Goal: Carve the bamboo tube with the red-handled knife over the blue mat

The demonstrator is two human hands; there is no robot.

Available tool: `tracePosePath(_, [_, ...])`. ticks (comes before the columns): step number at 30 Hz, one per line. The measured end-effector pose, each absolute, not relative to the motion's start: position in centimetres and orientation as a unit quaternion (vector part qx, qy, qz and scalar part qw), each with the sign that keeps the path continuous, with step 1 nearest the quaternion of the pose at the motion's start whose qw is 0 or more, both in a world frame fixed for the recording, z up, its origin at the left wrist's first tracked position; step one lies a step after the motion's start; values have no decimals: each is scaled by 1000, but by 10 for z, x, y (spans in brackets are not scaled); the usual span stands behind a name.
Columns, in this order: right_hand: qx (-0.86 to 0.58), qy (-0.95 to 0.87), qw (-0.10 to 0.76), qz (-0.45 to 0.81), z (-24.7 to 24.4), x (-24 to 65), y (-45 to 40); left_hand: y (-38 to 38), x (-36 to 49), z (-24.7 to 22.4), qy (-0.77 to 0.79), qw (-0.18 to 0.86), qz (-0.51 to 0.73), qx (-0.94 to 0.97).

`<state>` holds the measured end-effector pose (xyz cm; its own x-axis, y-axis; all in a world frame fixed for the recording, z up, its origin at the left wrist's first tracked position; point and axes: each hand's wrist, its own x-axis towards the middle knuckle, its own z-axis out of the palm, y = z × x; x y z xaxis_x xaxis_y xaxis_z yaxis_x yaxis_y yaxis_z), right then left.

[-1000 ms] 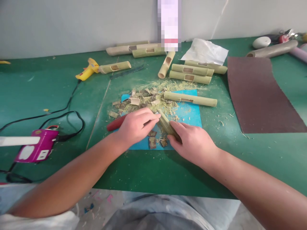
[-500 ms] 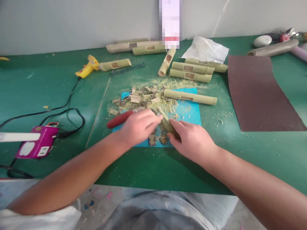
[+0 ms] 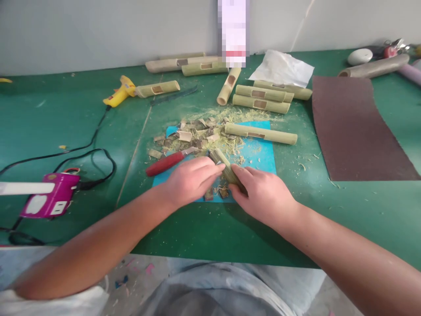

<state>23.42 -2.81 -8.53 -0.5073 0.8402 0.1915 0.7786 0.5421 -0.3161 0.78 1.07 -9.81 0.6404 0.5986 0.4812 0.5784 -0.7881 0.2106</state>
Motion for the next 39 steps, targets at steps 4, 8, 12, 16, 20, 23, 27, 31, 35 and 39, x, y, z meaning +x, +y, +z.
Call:
tracePosePath(4, [-474, -861, 161, 94, -85, 235, -27, 11, 8, -99, 339, 17, 285, 897])
tracePosePath(8, [-476, -859, 161, 99, -86, 236, -27, 12, 8, -99, 326, 26, 285, 901])
tracePosePath(12, [-476, -859, 158, 101, -86, 237, -27, 12, 7, -98, 336, 26, 276, 900])
tracePosePath(16, [-487, -853, 155, 106, -85, 237, -26, 11, 7, -97, 342, 26, 284, 895])
tracePosePath(20, [-489, -852, 145, 119, -85, 237, -25, 10, 8, -97, 336, 29, 273, 901])
tracePosePath(23, [-493, -850, 139, 121, -84, 236, -25, 10, 8, -97, 347, 2, 283, 894])
tracePosePath(27, [-496, -849, 135, 117, -83, 236, -25, 9, 8, -97, 333, 20, 273, 902])
tracePosePath(31, [-493, -852, 138, 112, -83, 235, -26, 8, 7, -96, 337, 4, 273, 901])
tracePosePath(35, [-496, -850, 139, 109, -84, 235, -27, 8, 7, -97, 340, 10, 284, 896])
tracePosePath(39, [-492, -853, 136, 112, -84, 236, -27, 9, 7, -99, 321, 23, 279, 905])
